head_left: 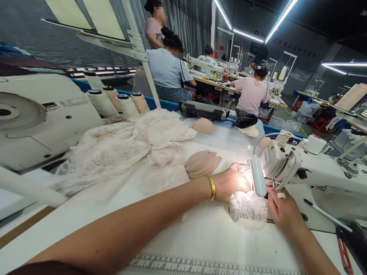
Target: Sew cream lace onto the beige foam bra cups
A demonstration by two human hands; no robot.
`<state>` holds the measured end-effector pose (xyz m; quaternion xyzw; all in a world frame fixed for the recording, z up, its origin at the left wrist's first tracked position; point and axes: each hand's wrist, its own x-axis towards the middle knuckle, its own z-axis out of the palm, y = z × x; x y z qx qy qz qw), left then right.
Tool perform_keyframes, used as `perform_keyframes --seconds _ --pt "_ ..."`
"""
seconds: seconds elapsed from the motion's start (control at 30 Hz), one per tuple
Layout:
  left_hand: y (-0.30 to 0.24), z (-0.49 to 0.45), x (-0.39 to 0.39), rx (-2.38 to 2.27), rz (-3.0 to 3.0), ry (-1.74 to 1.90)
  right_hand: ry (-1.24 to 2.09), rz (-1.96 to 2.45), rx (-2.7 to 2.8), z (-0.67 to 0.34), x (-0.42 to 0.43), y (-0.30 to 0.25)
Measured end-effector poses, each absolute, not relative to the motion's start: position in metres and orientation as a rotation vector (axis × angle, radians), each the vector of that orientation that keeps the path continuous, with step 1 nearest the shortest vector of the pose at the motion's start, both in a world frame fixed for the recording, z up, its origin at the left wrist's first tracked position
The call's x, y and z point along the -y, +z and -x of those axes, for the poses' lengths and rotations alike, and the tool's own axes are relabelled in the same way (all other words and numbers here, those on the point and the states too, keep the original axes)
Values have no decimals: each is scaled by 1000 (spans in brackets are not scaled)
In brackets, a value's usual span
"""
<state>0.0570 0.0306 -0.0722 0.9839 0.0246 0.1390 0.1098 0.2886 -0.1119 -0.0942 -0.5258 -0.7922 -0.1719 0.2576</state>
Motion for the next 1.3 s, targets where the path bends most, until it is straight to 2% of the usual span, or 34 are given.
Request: perform_keyframes --seconds 0.53,0.73,0.83,1.03,1.13,1.3 --pt "-73 -51 -24 -128 -2912 386 -321 1394 2063 -287 120 -99" --pt "-67 -51 -2 -482 -3089 399 -117 1328 2327 -267 126 -87" --pt "-69 -55 10 -567 -3120 303 -173 1390 2343 -267 122 -96" --pt "-71 -51 7 -410 -3012 225 -281 1467 2219 -286 120 -100" --pt "-69 -50 3 -252 -3006 290 -97 1496 2213 -294 126 -83" --pt "-68 -53 0 -153 -2965 387 416 1479 2196 -303 129 -61"
